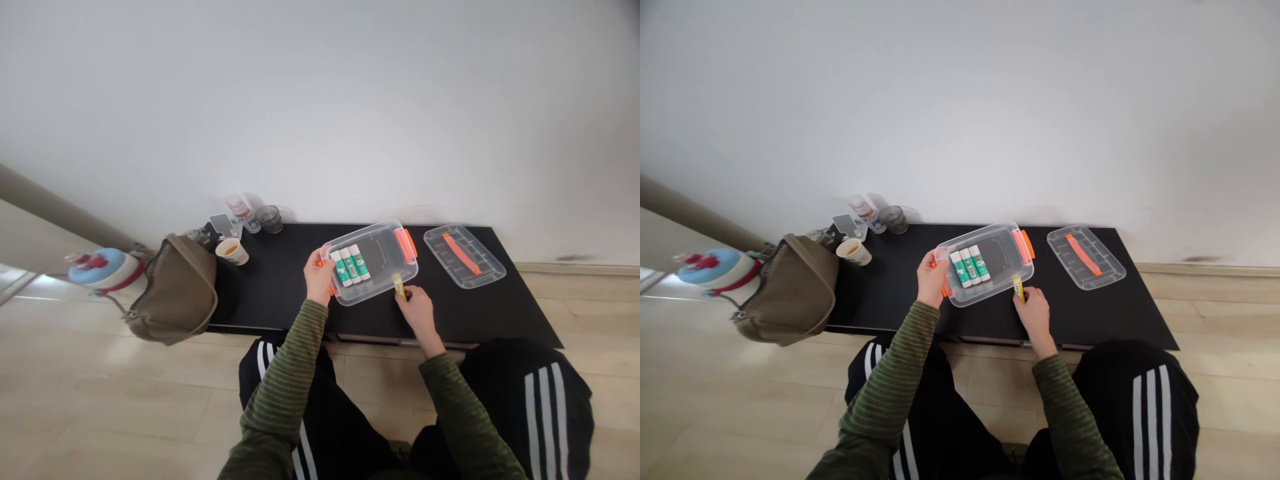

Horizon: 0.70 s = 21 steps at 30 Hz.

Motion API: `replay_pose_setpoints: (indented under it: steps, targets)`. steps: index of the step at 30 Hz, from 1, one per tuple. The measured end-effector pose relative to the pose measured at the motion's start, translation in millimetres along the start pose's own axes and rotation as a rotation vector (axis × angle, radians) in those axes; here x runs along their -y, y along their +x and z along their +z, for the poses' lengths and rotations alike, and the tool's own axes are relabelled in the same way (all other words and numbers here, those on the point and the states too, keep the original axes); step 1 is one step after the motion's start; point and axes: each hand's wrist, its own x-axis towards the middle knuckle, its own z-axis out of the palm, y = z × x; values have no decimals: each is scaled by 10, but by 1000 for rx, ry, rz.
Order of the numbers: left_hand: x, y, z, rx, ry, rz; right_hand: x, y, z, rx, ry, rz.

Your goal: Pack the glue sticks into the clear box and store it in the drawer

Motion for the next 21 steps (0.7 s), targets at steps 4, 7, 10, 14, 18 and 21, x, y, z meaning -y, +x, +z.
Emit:
replay_pose_setpoints:
  steps: [4,7,10,14,18,21]
  targets:
    - [-9,-12,14,3,2,7,-229,-37,-86,-87,114,118]
    - [-26,-30,26,25,4,11,-322,-42,-199,-210,319,266]
    - [-34,-43,29,38,13,25,-227,-22,-391,-475,486,285]
    - [-19,-44,19,49,24,24,201,28,-675,-630,483,56]
    - [-1,-45,13,90,38,36,676,158,-739,-287,384,-164]
    - [7,-56,24,115,50,37,876,324,-603,-13,182,-209]
